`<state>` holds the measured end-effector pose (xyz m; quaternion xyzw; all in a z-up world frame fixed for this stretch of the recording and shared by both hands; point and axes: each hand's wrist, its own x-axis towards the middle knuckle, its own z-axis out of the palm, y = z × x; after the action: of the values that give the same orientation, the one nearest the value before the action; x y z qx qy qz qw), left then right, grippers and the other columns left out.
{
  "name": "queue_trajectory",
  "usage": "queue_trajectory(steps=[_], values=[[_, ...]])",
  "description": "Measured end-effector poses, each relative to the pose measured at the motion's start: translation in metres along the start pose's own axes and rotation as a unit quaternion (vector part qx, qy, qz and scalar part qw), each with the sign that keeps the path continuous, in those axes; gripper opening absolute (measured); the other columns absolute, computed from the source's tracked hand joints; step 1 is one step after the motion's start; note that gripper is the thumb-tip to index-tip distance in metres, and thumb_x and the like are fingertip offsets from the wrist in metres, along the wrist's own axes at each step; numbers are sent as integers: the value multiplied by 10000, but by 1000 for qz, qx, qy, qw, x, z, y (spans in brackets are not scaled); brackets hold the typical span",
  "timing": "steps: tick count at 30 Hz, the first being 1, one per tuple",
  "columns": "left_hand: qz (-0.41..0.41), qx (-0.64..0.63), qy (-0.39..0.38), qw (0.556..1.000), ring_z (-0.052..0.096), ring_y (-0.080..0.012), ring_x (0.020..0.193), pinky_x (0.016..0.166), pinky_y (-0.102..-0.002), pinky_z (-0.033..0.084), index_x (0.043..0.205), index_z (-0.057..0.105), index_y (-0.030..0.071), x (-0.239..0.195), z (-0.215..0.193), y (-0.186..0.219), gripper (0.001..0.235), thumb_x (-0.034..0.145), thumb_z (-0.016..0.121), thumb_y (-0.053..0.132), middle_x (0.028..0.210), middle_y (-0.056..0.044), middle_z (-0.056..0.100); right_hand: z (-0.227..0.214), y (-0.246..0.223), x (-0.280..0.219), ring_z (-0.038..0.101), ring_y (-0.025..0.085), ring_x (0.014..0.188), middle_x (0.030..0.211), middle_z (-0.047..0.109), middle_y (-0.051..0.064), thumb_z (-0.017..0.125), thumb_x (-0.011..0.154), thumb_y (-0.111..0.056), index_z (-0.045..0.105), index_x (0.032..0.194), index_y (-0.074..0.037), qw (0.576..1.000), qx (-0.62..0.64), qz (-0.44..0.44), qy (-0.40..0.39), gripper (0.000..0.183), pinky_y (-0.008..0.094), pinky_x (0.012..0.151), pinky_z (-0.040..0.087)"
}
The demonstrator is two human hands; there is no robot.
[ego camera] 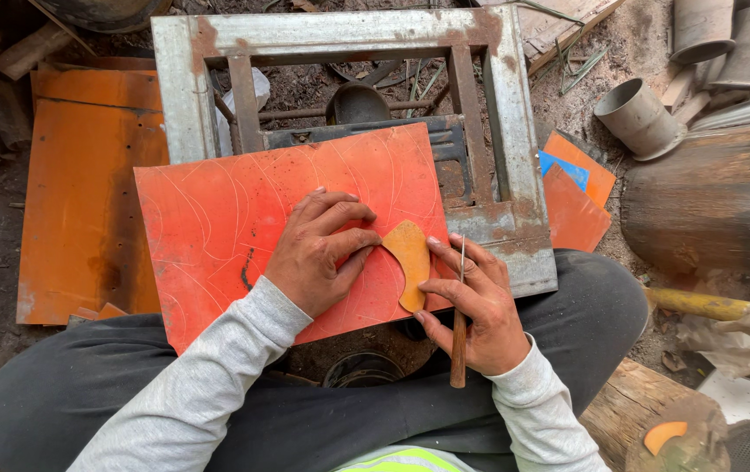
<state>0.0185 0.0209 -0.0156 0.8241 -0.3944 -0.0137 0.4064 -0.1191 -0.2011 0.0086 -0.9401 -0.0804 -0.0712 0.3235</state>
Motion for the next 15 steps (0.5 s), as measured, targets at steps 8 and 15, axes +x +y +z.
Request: queue_trajectory(steps=[8, 15], values=[[-12, -4, -1, 1000, 580, -278, 1276, 1145, -483, 431, 1062, 770, 65, -1, 0, -2, 299, 786, 703, -28, 1206, -46, 699, 0, -1, 1, 442, 386, 1440, 1460, 591, 139, 873, 727, -208, 745, 1039, -116, 1000, 2, 3, 1, 350, 495, 1161, 347], [-1, -2, -4, 1000, 576, -293, 1245, 1126, -487, 428, 1002, 789, 104, 0, 0, 0, 263, 773, 720, -6, 1181, -56, 696, 0, -2, 0, 435, 386, 1443, 1456, 594, 136, 876, 725, -214, 745, 1042, -116, 1000, 1, 7, 0, 357, 498, 1162, 345]])
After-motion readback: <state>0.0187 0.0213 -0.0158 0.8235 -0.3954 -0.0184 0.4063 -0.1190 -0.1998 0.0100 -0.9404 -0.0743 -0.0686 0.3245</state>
